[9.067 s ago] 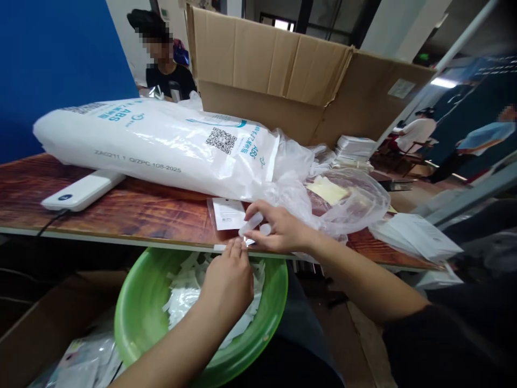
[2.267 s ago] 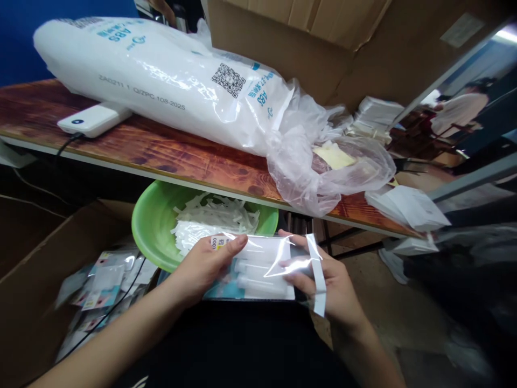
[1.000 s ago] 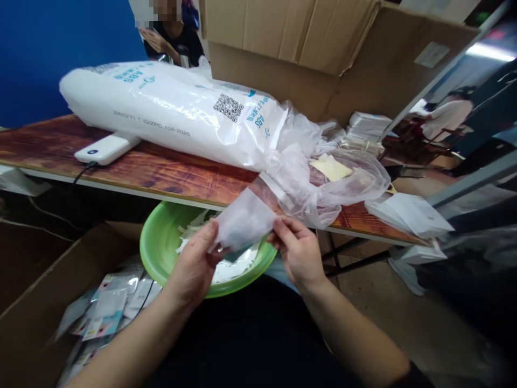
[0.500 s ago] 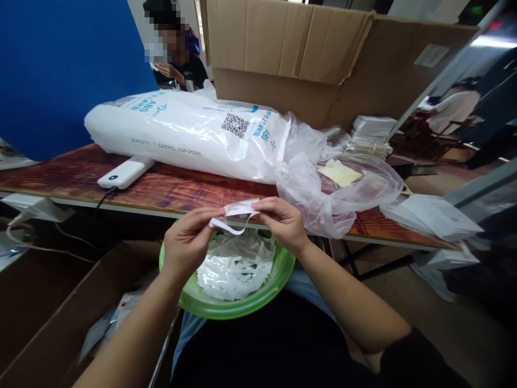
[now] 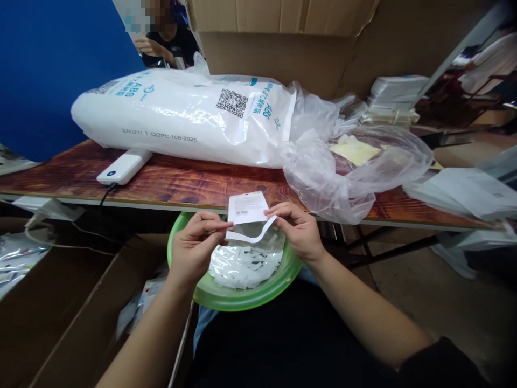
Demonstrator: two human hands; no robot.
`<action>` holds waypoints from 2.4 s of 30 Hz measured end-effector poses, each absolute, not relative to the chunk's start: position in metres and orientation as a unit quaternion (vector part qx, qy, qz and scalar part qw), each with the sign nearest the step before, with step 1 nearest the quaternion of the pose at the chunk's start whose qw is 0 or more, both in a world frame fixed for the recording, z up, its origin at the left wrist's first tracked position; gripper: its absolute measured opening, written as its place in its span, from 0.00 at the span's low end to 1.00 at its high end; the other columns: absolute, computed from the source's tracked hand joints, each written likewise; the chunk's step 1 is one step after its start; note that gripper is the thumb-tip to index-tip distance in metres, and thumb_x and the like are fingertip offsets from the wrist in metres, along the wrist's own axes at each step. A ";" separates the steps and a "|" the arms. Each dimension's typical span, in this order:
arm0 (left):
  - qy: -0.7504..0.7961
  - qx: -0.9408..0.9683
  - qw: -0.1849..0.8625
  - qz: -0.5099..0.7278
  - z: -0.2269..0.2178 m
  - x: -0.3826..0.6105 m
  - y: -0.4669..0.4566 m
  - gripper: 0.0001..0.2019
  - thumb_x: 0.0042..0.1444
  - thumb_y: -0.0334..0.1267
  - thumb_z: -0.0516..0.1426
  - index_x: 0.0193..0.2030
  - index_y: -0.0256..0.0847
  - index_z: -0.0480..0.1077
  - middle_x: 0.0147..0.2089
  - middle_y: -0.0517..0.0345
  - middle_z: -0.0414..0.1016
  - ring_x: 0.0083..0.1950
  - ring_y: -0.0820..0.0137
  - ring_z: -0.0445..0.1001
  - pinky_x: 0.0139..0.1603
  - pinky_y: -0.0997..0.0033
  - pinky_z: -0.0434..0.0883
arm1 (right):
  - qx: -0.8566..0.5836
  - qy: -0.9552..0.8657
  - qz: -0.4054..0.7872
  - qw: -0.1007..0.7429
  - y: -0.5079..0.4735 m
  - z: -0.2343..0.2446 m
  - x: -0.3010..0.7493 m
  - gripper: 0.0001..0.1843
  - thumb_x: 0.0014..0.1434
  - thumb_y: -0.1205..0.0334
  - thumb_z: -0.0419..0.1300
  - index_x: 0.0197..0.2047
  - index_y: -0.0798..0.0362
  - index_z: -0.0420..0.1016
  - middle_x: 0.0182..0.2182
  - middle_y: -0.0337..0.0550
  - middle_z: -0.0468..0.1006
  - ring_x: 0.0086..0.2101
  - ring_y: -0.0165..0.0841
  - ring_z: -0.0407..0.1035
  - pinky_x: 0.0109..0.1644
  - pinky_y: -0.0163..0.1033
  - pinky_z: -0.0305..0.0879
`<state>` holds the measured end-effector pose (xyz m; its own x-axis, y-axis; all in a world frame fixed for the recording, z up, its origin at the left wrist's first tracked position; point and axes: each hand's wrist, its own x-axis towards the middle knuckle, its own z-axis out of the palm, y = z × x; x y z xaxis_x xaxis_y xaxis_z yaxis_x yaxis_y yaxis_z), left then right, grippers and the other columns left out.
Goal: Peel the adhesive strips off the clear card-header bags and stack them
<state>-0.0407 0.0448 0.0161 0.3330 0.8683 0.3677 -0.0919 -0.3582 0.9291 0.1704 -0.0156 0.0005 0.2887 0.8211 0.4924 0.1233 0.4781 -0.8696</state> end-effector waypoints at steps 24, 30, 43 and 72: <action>0.562 0.332 0.698 0.295 0.011 -0.007 0.007 0.16 0.33 0.38 0.72 0.20 0.36 0.69 0.27 0.61 0.73 0.33 0.76 0.74 0.34 0.80 0.73 | -0.541 -0.267 0.426 0.673 -0.051 -0.018 0.174 0.13 0.46 0.58 0.70 0.26 0.54 0.71 0.31 0.40 0.77 0.30 0.29 0.72 0.37 0.38 0.73; 0.559 0.345 0.692 0.300 0.012 -0.006 0.005 0.18 0.32 0.38 0.72 0.19 0.35 0.66 0.27 0.61 0.72 0.32 0.75 0.74 0.33 0.78 0.73 | -0.559 -0.281 0.354 0.695 -0.049 -0.020 0.169 0.14 0.46 0.58 0.71 0.24 0.54 0.70 0.28 0.38 0.76 0.29 0.28 0.70 0.37 0.37 0.70; 0.534 0.345 0.699 0.327 0.013 -0.007 0.003 0.22 0.34 0.35 0.71 0.17 0.36 0.58 0.24 0.61 0.70 0.26 0.77 0.71 0.19 0.85 0.62 | -0.532 -0.348 0.267 0.724 -0.046 -0.007 0.163 0.11 0.49 0.64 0.68 0.24 0.52 0.69 0.29 0.37 0.76 0.31 0.29 0.71 0.37 0.37 0.69; 0.478 0.343 0.767 0.255 0.013 -0.013 0.006 0.10 0.39 0.39 0.70 0.28 0.36 0.79 0.27 0.51 0.79 0.26 0.74 0.76 0.26 0.84 0.74 | -0.571 -0.412 0.299 0.644 -0.034 0.002 0.180 0.12 0.50 0.58 0.68 0.27 0.50 0.68 0.26 0.36 0.72 0.28 0.29 0.68 0.35 0.38 0.67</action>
